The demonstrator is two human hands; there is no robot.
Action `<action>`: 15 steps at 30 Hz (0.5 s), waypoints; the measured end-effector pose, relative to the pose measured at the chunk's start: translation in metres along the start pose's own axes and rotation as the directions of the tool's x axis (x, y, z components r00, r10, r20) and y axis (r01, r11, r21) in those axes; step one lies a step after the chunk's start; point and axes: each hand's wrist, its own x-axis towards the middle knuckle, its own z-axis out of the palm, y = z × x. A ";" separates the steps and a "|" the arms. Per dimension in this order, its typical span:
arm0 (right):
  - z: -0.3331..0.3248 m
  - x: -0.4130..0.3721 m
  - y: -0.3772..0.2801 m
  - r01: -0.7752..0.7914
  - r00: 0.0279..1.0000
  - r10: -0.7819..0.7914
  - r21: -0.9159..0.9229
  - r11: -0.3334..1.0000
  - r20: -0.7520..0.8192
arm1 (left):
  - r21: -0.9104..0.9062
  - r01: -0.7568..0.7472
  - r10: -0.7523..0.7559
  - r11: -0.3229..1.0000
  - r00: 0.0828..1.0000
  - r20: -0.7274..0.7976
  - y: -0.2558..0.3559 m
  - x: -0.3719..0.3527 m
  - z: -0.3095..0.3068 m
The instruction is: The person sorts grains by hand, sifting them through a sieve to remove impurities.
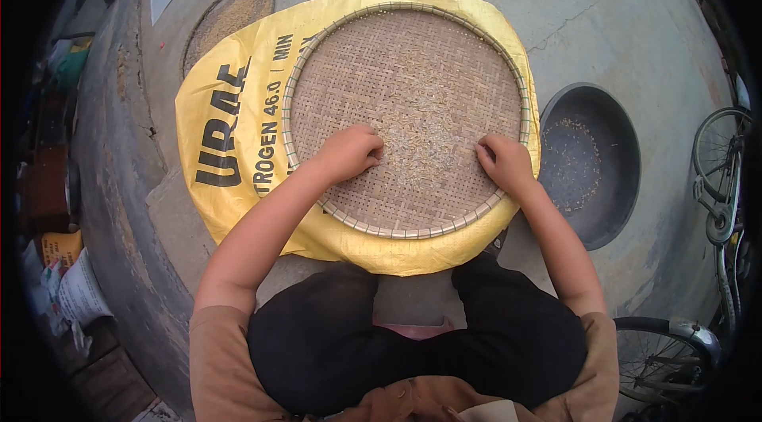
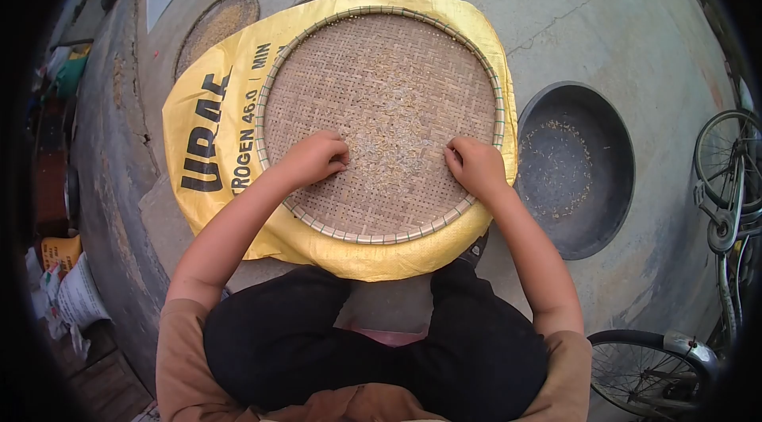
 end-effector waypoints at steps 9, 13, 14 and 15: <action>0.000 -0.001 0.001 0.025 0.999 -0.025 0.003 1.000 -0.032 | 0.119 0.017 -0.010 0.993 0.998 -0.059 0.008 -0.003 0.015; 0.001 -0.001 0.003 0.031 0.999 -0.030 0.013 0.999 -0.037 | 0.003 0.078 -0.079 0.997 0.996 0.047 0.024 0.005 0.001; 0.002 -0.001 0.003 0.026 0.999 -0.025 0.020 0.999 -0.033 | -0.093 0.131 -0.115 0.987 0.981 0.156 0.037 0.012 -0.012; 0.001 -0.001 0.001 0.024 0.999 -0.023 0.025 0.999 -0.032 | -0.491 0.104 -0.009 0.865 0.981 0.193 0.051 0.017 -0.018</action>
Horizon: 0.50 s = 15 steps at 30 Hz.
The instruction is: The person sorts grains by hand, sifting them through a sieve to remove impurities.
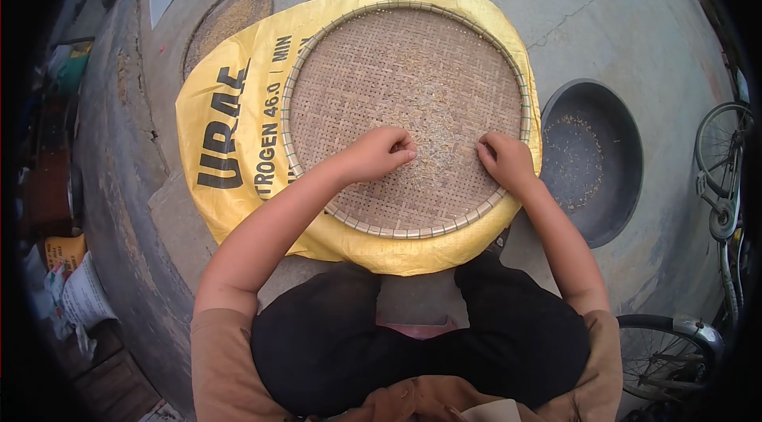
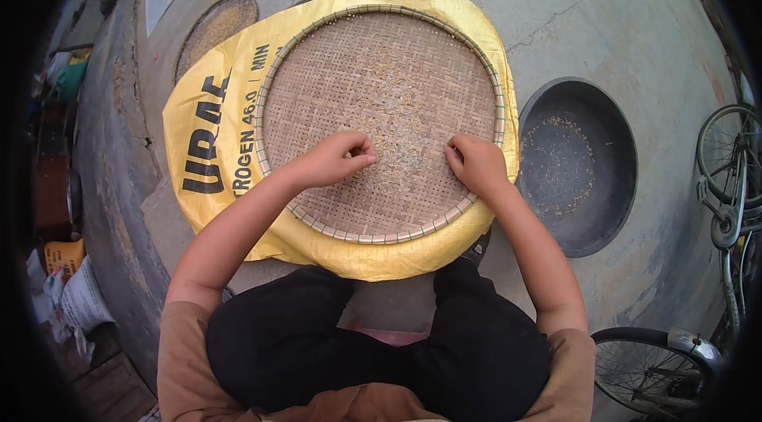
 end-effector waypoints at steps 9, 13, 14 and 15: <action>-0.002 0.001 0.000 0.015 0.999 -0.016 -0.038 0.999 -0.031 | 0.315 -0.141 0.197 0.939 0.968 -0.155 0.011 0.014 -0.021; 0.000 0.001 -0.002 -0.009 1.000 0.008 -0.027 1.000 -0.016 | 0.468 -0.074 0.126 0.881 0.989 -0.080 -0.024 -0.011 -0.002; 0.001 0.001 -0.003 -0.012 1.000 0.011 -0.024 1.000 -0.017 | 0.489 -0.071 0.105 0.870 0.994 -0.042 -0.029 -0.012 0.001; 0.000 0.001 -0.004 -0.013 1.000 0.013 -0.025 1.000 -0.015 | 0.515 -0.107 0.164 0.851 0.984 -0.067 -0.035 -0.012 0.005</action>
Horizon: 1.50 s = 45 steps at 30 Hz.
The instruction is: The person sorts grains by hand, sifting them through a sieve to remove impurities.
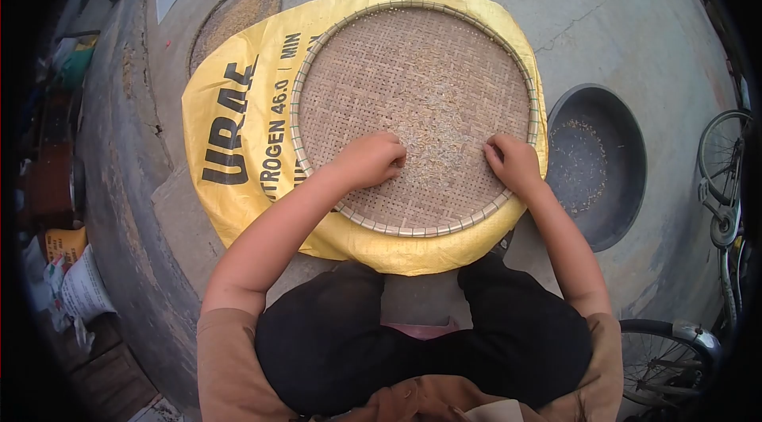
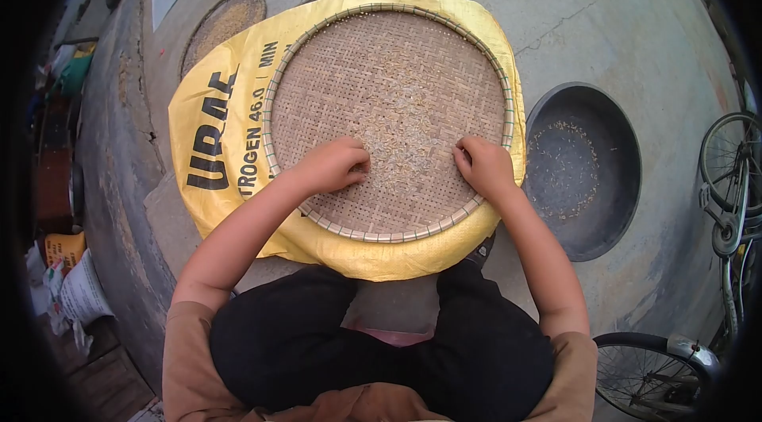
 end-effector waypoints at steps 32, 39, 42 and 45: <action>0.001 -0.002 0.004 -0.008 1.000 0.008 -0.002 1.000 0.023 | -0.002 -0.112 0.111 0.994 0.989 0.094 -0.003 -0.007 0.009; -0.001 -0.001 0.001 -0.020 0.999 0.020 -0.005 1.000 0.027 | 0.069 -0.118 0.113 0.991 0.991 0.072 -0.003 -0.003 0.016; -0.001 -0.001 0.001 -0.034 0.999 0.033 0.005 0.999 0.032 | -0.534 0.036 0.109 0.845 0.965 0.237 0.040 0.016 -0.005; -0.001 -0.002 -0.001 -0.049 0.999 0.048 0.018 0.999 0.022 | -0.903 -0.102 0.401 0.417 0.912 0.083 0.105 0.020 -0.049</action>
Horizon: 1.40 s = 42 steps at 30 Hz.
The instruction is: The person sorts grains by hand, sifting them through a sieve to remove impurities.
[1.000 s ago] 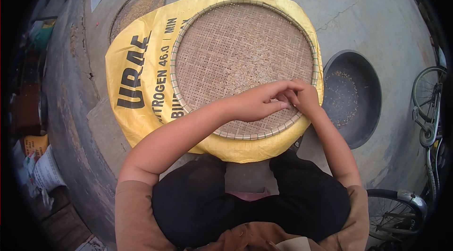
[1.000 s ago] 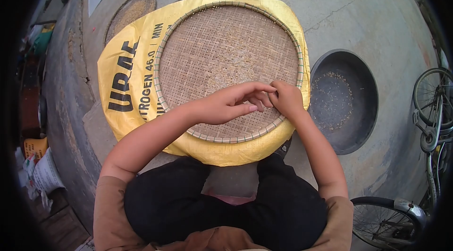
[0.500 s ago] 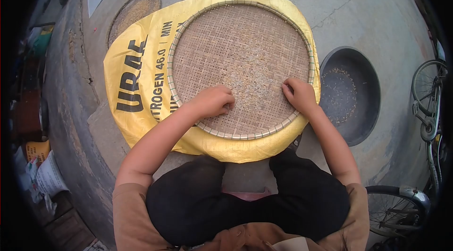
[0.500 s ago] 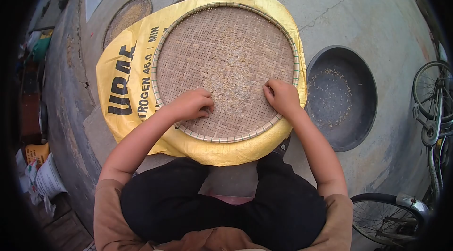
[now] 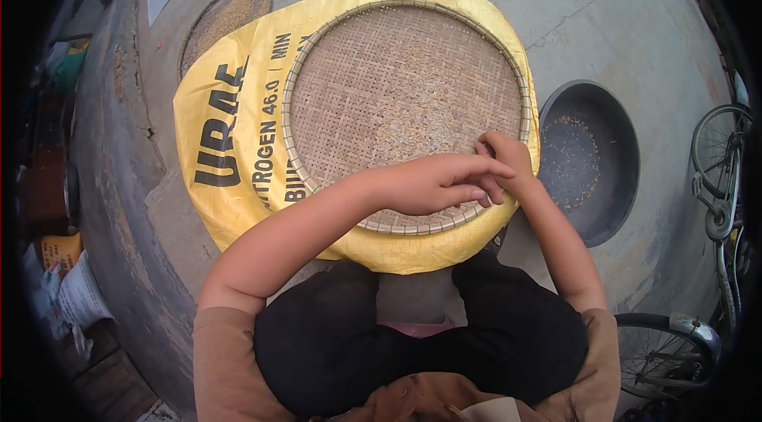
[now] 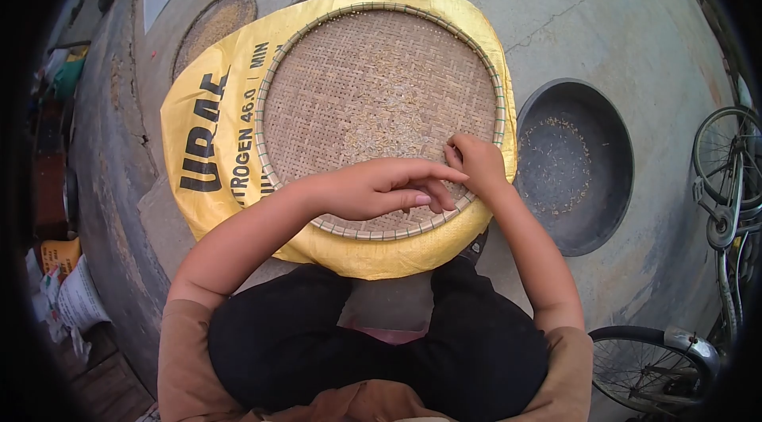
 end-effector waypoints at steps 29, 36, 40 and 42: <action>0.024 -0.019 -0.056 0.001 0.911 -0.034 0.081 0.997 0.412 | 0.556 0.810 0.369 0.187 0.467 -0.804 -0.111 -0.122 -0.123; -0.008 -0.012 -0.038 -0.002 0.844 -0.053 0.102 0.995 0.533 | 0.580 0.793 0.365 0.188 0.492 -0.790 -0.114 -0.124 -0.121; -0.021 -0.010 -0.034 -0.036 0.925 0.016 0.046 0.998 0.381 | 0.548 0.821 0.261 0.162 0.500 -0.826 -0.111 -0.120 -0.119; -0.018 -0.012 -0.048 -0.098 0.915 0.029 0.153 0.983 0.402 | 0.532 0.838 0.256 0.123 0.491 -0.833 -0.113 -0.115 -0.119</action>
